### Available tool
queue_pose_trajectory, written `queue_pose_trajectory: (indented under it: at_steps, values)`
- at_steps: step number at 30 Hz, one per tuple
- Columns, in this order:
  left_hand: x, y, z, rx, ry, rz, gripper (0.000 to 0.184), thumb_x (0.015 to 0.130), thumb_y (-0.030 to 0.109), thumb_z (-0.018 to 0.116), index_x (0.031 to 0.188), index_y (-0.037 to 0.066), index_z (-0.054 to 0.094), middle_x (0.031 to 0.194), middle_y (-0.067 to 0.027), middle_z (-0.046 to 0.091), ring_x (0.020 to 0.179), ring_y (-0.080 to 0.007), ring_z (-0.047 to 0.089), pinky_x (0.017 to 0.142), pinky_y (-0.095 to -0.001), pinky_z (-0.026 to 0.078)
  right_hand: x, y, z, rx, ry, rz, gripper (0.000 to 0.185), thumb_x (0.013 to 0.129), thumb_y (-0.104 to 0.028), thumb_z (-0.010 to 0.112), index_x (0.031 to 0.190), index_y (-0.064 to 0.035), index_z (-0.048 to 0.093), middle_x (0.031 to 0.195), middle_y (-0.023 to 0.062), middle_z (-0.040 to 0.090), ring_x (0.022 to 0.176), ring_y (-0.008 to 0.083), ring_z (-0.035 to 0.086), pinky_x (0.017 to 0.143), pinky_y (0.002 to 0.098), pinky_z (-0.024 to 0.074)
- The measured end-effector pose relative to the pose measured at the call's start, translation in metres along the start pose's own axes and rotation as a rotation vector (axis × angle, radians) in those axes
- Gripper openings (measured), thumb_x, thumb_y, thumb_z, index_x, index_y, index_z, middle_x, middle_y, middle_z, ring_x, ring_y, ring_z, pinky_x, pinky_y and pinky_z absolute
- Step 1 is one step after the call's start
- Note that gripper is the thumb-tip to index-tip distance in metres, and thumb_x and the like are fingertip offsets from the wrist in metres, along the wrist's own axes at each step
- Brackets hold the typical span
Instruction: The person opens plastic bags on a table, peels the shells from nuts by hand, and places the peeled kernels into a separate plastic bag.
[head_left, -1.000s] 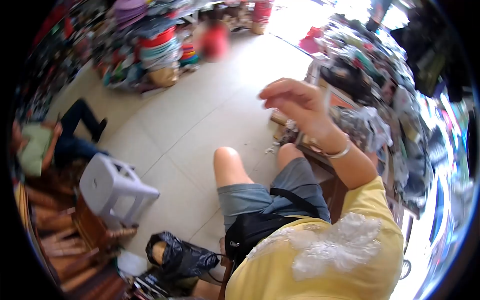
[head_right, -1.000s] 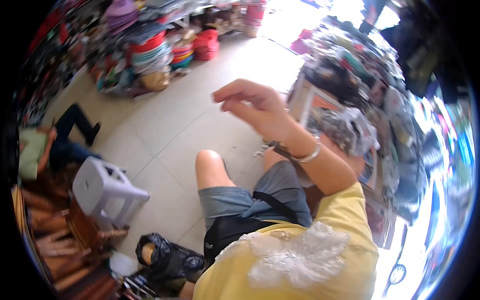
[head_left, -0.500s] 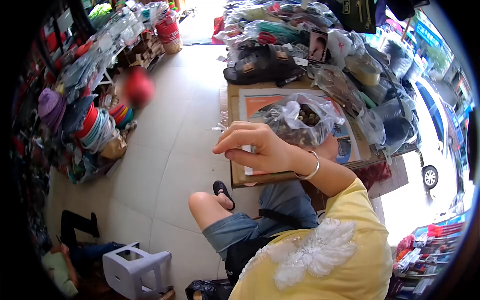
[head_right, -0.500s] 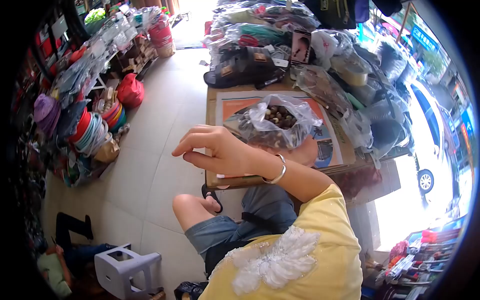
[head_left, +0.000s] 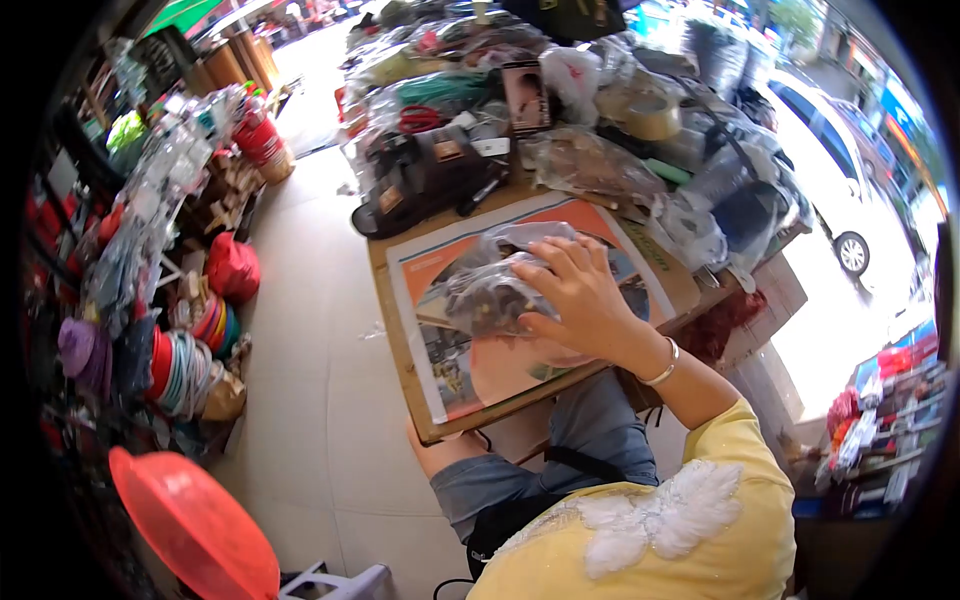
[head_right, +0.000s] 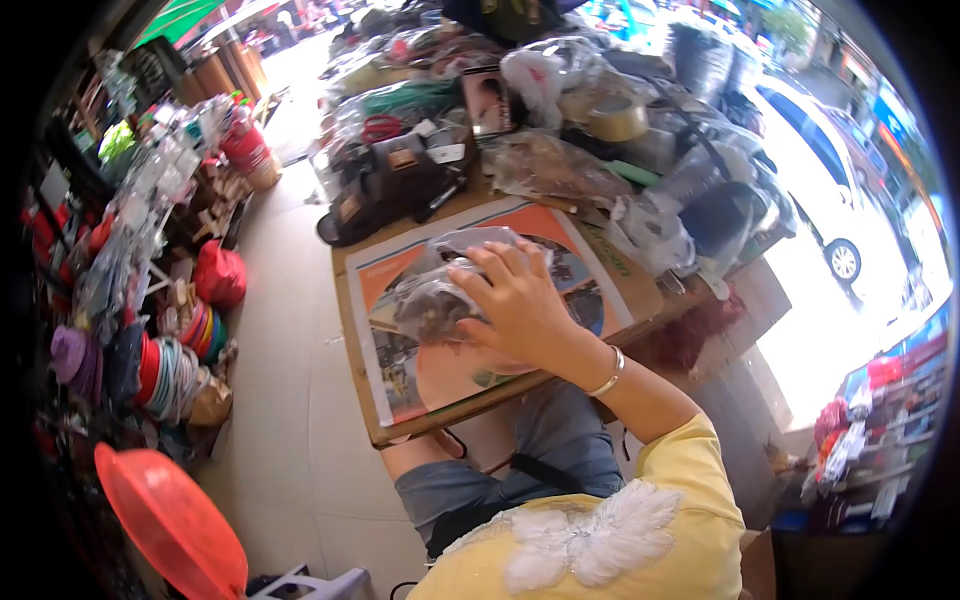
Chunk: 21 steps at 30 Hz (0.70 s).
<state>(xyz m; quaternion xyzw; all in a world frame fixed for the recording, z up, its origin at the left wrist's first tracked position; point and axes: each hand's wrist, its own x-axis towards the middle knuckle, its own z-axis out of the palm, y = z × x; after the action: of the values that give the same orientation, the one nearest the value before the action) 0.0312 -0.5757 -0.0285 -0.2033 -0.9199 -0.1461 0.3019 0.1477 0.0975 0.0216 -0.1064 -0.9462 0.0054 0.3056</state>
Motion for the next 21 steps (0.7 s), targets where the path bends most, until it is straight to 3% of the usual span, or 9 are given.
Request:
queue_pose_trajectory:
  at_steps: [5, 8, 10, 12, 14, 16, 17, 21]
  values:
    - [0.107, 0.086, 0.055, 0.031, -0.191, 0.108, 0.034, 0.093, 0.027, 0.062, 0.109, -0.003, 0.064, 0.099, -0.0243, 0.067, 0.091, -0.0407, 0.063, 0.081, -0.0476, 0.050, -0.033, 0.011, -0.015, 0.047, 0.039, 0.078, 0.062, 0.073, -0.030, 0.075, 0.129, -0.0122, 0.055, 0.131, 0.0132, 0.051, 0.126, 0.0338, 0.044, 0.107, 0.0511, 0.0297]
    - [0.126, 0.113, 0.071, 0.089, -0.289, 0.133, 0.035, 0.096, 0.030, 0.058, 0.111, -0.002, 0.064, 0.101, -0.0246, 0.066, 0.093, -0.0409, 0.062, 0.082, -0.0486, 0.049, -0.053, 0.018, -0.024, 0.082, 0.045, 0.109, 0.059, 0.075, -0.023, 0.074, 0.129, -0.0116, 0.054, 0.131, 0.0130, 0.051, 0.126, 0.0344, 0.044, 0.105, 0.0502, 0.0332]
    - [0.122, 0.103, 0.092, 0.086, -0.245, 0.154, 0.033, 0.094, 0.025, 0.057, 0.116, 0.002, 0.062, 0.104, -0.0228, 0.066, 0.094, -0.0426, 0.061, 0.084, -0.0497, 0.048, -0.057, 0.022, -0.026, 0.211, 0.102, 0.064, 0.054, 0.075, -0.017, 0.073, 0.126, -0.0126, 0.056, 0.127, 0.0123, 0.054, 0.122, 0.0324, 0.047, 0.102, 0.0491, 0.0350]
    - [0.100, 0.077, 0.106, -0.051, -0.177, 0.084, 0.026, 0.089, 0.011, 0.058, 0.113, 0.003, 0.065, 0.101, -0.0187, 0.067, 0.094, -0.0361, 0.064, 0.081, -0.0428, 0.048, -0.056, 0.014, -0.024, 0.283, 0.188, -0.030, 0.047, 0.075, -0.011, 0.073, 0.120, -0.0113, 0.060, 0.121, 0.0117, 0.057, 0.115, 0.0326, 0.052, 0.094, 0.0463, 0.0419]
    - [0.070, 0.075, 0.083, 0.080, -0.178, -0.033, 0.021, 0.079, -0.006, 0.058, 0.098, 0.001, 0.061, 0.094, -0.0196, 0.064, 0.089, -0.0393, 0.061, 0.078, -0.0476, 0.046, -0.046, -0.008, -0.016, 0.490, 0.301, -0.190, 0.035, 0.072, -0.005, 0.074, 0.106, -0.0086, 0.067, 0.108, 0.0107, 0.064, 0.099, 0.0325, 0.061, 0.082, 0.0436, 0.0477]
    - [0.022, 0.062, 0.035, 0.179, -0.275, -0.260, 0.019, 0.080, -0.001, 0.060, 0.099, 0.003, 0.061, 0.089, -0.0196, 0.062, 0.086, -0.0420, 0.058, 0.075, -0.0484, 0.046, -0.043, -0.036, 0.005, 0.761, 0.345, -0.399, 0.028, 0.071, -0.004, 0.073, 0.097, -0.0102, 0.070, 0.100, 0.0081, 0.067, 0.086, 0.0279, 0.065, 0.070, 0.0405, 0.0505]
    - [-0.001, 0.061, 0.005, 0.309, -0.322, -0.311, 0.015, 0.090, 0.011, 0.060, 0.102, 0.002, 0.060, 0.092, -0.0208, 0.063, 0.088, -0.0422, 0.059, 0.075, -0.0469, 0.046, -0.043, -0.053, 0.012, 0.917, 0.313, -0.484, 0.028, 0.071, -0.004, 0.072, 0.098, -0.0121, 0.071, 0.097, 0.0068, 0.067, 0.084, 0.0260, 0.065, 0.067, 0.0374, 0.0506]
    - [-0.106, 0.093, -0.132, 0.603, -0.320, -0.681, 0.033, 0.085, 0.013, 0.066, 0.116, 0.002, 0.061, 0.109, -0.0220, 0.065, 0.104, -0.0412, 0.060, 0.088, -0.0461, 0.049, -0.056, -0.113, 0.052, 1.397, -0.025, -0.661, 0.028, 0.066, -0.001, 0.070, 0.093, -0.0092, 0.071, 0.094, 0.0094, 0.067, 0.079, 0.0269, 0.064, 0.066, 0.0365, 0.0511]
